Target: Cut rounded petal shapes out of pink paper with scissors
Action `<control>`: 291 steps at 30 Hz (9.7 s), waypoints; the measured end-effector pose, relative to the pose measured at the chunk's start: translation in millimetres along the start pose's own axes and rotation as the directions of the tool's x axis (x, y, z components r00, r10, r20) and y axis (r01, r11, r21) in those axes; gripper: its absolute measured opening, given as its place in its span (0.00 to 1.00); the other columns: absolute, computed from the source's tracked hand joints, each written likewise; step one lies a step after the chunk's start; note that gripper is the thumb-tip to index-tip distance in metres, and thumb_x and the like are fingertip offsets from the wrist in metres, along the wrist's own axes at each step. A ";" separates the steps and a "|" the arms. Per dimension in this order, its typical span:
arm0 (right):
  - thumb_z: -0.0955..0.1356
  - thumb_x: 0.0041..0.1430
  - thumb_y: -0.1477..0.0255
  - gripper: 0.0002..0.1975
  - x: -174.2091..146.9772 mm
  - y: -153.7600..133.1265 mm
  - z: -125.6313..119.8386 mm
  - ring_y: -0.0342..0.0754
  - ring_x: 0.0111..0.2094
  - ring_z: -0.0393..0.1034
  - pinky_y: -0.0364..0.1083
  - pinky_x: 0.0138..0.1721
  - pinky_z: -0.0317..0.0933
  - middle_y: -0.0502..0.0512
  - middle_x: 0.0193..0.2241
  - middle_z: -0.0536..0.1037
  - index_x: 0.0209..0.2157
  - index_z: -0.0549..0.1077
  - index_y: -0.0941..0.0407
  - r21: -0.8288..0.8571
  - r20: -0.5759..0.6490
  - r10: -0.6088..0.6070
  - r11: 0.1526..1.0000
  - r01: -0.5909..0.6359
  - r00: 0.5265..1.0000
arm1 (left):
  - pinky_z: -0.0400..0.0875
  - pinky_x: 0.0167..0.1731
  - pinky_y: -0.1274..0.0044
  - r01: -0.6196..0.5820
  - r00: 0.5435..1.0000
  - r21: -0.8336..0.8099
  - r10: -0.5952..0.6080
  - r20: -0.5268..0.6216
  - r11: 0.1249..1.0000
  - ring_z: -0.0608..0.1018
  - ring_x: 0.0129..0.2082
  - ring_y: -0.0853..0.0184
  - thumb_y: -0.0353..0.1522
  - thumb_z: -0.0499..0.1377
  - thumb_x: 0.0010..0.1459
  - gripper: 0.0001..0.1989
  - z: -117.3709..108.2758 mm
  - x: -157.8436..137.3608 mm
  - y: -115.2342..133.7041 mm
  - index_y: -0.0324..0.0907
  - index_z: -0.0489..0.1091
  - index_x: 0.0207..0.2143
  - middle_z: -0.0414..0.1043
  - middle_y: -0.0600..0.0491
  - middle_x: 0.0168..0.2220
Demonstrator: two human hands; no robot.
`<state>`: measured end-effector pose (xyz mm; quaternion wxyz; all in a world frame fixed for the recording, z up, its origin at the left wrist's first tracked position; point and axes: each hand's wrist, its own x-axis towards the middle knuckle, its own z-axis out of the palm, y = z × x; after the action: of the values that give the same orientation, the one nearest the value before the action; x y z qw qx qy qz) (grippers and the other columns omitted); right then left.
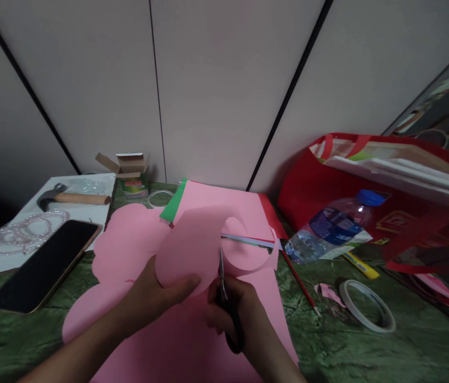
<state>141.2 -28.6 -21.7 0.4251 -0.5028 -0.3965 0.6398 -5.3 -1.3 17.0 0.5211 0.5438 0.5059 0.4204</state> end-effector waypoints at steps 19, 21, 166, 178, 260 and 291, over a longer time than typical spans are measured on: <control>0.69 0.37 0.74 0.08 -2.3 -3.2 -0.5 0.38 0.13 0.57 0.37 0.14 0.50 0.43 0.12 0.65 0.20 0.65 0.58 -0.020 0.027 -0.026 0.999 0.026 0.999 | 0.59 0.13 0.85 0.007 0.997 0.026 -0.009 0.072 1.000 0.62 0.14 0.76 0.31 0.61 0.44 0.08 -8.3 6.3 -7.9 0.41 0.65 0.18 0.61 0.63 0.12; 0.69 0.37 0.75 0.07 -2.5 -2.0 0.0 0.37 0.13 0.56 0.37 0.14 0.49 0.43 0.11 0.64 0.19 0.64 0.58 -0.005 0.027 -0.022 1.000 0.022 0.999 | 0.62 0.14 0.85 -0.016 0.998 0.013 0.015 0.066 1.000 0.65 0.15 0.75 0.32 0.61 0.46 0.07 -8.4 7.7 -10.2 0.40 0.67 0.19 0.63 0.62 0.13; 0.72 0.39 0.69 0.12 1.1 6.2 -5.7 0.38 0.19 0.49 0.39 0.19 0.43 0.43 0.17 0.60 0.23 0.65 0.57 -0.077 0.092 -0.144 0.985 0.152 0.985 | 0.73 0.32 0.73 0.001 1.000 0.158 -0.005 0.023 0.987 0.77 0.34 0.60 0.31 0.59 0.42 0.03 4.8 -4.5 2.4 0.44 0.67 0.24 0.76 0.54 0.26; 0.71 0.40 0.71 0.10 4.0 10.4 -4.9 0.38 0.17 0.50 0.39 0.17 0.45 0.42 0.14 0.59 0.22 0.65 0.57 -0.065 0.067 -0.126 0.989 0.130 0.990 | 0.72 0.28 0.76 -0.036 0.999 0.145 0.030 0.039 0.989 0.77 0.31 0.61 0.29 0.59 0.42 0.04 2.8 -2.4 1.6 0.44 0.66 0.19 0.72 0.57 0.17; 0.71 0.41 0.73 0.10 4.8 13.0 -4.5 0.38 0.19 0.51 0.39 0.19 0.46 0.43 0.16 0.61 0.23 0.65 0.58 -0.018 0.070 -0.134 0.991 0.135 0.989 | 0.64 0.16 0.81 0.051 0.997 0.111 -0.056 0.047 0.993 0.74 0.24 0.67 0.31 0.60 0.42 0.04 7.1 -6.1 6.3 0.43 0.67 0.24 0.73 0.57 0.22; 0.69 0.41 0.72 0.09 -3.8 -5.8 -0.3 0.38 0.14 0.57 0.38 0.15 0.51 0.43 0.11 0.63 0.20 0.64 0.57 -0.051 0.039 -0.063 0.997 0.065 0.997 | 0.57 0.15 0.81 0.007 0.992 0.088 -0.018 0.126 0.996 0.63 0.14 0.74 0.36 0.57 0.50 0.13 -2.5 3.0 -9.4 0.41 0.62 0.16 0.60 0.60 0.12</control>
<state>142.8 -30.3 -15.2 0.4245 -0.4886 -0.4366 0.6248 -8.4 1.5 7.6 0.5305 0.5883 0.4932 0.3595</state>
